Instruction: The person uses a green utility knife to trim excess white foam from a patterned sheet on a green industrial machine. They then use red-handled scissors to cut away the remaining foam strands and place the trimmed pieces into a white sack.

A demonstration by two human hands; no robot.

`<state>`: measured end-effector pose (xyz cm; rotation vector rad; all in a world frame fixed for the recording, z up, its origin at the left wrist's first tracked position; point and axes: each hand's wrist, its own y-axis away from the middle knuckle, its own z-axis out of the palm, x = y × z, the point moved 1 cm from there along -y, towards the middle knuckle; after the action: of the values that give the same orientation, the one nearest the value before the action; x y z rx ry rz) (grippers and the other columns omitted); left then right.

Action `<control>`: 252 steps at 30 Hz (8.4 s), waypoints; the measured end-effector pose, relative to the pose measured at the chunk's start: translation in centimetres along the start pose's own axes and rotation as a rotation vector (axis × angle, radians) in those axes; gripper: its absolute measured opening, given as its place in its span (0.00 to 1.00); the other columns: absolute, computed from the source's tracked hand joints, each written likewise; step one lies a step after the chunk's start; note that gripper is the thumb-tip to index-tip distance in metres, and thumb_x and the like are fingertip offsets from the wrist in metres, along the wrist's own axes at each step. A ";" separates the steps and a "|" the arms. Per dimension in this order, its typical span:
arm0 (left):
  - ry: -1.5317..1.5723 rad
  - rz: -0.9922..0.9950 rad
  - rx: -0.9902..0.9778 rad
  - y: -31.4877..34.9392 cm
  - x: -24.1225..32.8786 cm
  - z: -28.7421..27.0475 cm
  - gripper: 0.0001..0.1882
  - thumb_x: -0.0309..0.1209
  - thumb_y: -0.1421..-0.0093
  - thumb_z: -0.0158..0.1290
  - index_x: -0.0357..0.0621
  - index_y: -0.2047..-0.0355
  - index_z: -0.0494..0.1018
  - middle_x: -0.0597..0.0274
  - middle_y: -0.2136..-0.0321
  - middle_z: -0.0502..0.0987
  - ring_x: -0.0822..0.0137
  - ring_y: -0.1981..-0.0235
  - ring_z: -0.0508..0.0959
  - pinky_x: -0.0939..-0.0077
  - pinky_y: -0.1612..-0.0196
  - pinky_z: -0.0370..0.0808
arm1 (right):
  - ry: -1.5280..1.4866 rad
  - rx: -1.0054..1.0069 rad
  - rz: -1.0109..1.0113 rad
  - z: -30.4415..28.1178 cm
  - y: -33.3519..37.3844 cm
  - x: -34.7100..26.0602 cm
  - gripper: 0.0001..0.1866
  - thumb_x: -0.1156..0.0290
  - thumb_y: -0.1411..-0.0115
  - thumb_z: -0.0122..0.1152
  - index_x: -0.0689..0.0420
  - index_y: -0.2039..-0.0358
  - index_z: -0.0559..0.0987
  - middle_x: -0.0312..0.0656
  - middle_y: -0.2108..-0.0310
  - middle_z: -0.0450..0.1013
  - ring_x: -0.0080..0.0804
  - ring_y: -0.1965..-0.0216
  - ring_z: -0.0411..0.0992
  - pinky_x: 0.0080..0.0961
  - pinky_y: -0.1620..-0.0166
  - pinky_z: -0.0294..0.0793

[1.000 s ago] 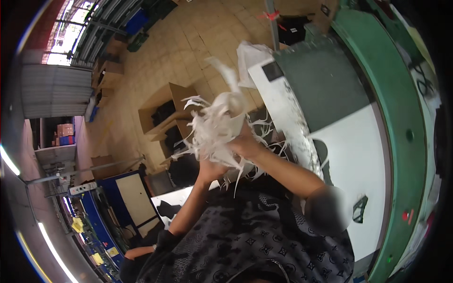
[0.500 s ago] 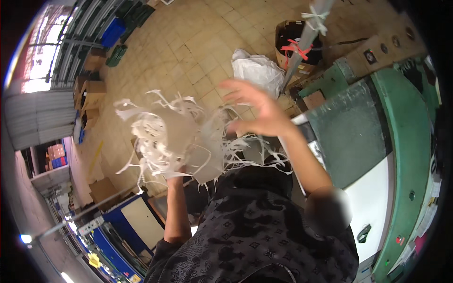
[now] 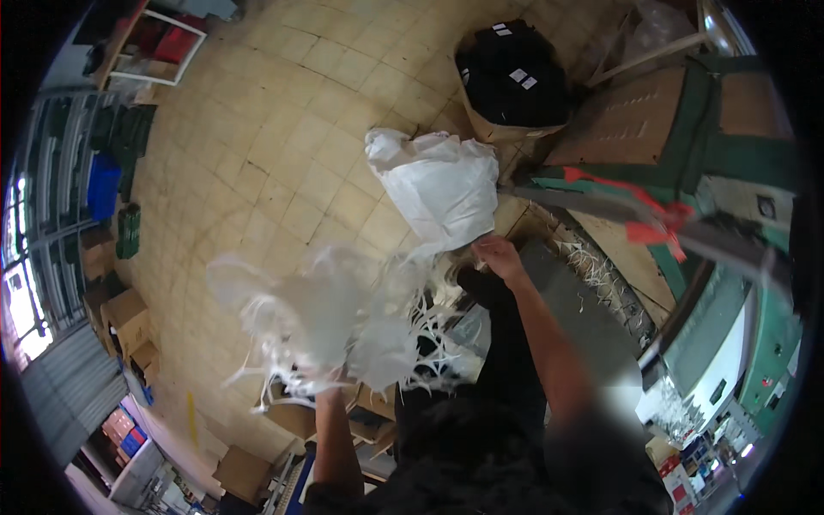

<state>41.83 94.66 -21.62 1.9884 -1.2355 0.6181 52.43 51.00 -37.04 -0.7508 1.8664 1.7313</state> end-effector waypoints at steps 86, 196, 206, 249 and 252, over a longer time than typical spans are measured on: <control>0.466 0.805 -0.045 -29.9 22.0 -13.1 0.27 0.42 0.33 0.55 0.33 0.43 0.70 0.40 0.47 0.73 0.50 0.47 0.76 0.55 0.46 0.74 | -0.482 0.470 -0.558 18.1 15.2 -48.7 0.19 0.74 0.37 0.49 0.66 0.48 0.78 0.43 0.56 0.80 0.30 0.57 0.79 0.29 0.52 0.79; -0.118 1.392 -1.180 -17.1 64.5 0.4 0.11 0.26 0.49 0.65 0.34 0.66 0.80 0.44 0.63 0.79 0.42 0.63 0.79 0.58 0.61 0.75 | -0.719 0.783 -1.125 -2.6 25.6 -44.9 0.19 0.91 0.49 0.44 0.66 0.58 0.77 0.39 0.63 0.76 0.22 0.61 0.73 0.20 0.56 0.72; 0.206 1.329 -1.442 -23.3 65.5 6.8 0.15 0.20 0.52 0.55 0.34 0.62 0.78 0.54 0.61 0.78 0.56 0.57 0.80 0.68 0.52 0.73 | -0.281 0.814 -0.847 -4.6 26.2 -46.9 0.32 0.82 0.49 0.64 0.60 0.45 0.61 0.41 0.63 0.75 0.22 0.60 0.74 0.21 0.59 0.72; 0.701 1.734 -1.173 -16.8 110.0 8.0 0.13 0.28 0.42 0.65 0.34 0.59 0.81 0.60 0.69 0.84 0.72 0.67 0.80 0.73 0.62 0.76 | -0.115 1.629 -1.395 -31.4 31.9 -78.1 0.15 0.72 0.39 0.65 0.65 0.52 0.81 0.36 0.66 0.81 0.23 0.65 0.76 0.24 0.59 0.74; 0.447 1.711 -1.070 -14.5 110.6 6.5 0.11 0.28 0.39 0.62 0.36 0.57 0.82 0.60 0.65 0.84 0.74 0.64 0.79 0.75 0.58 0.76 | -0.746 1.338 -1.592 -35.4 30.5 -79.5 0.13 0.78 0.42 0.58 0.62 0.57 0.84 0.39 0.62 0.81 0.26 0.63 0.78 0.23 0.60 0.74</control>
<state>102.67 31.42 47.56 -0.3665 -2.0647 0.7530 90.58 22.72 41.92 -0.5040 0.8356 -0.3291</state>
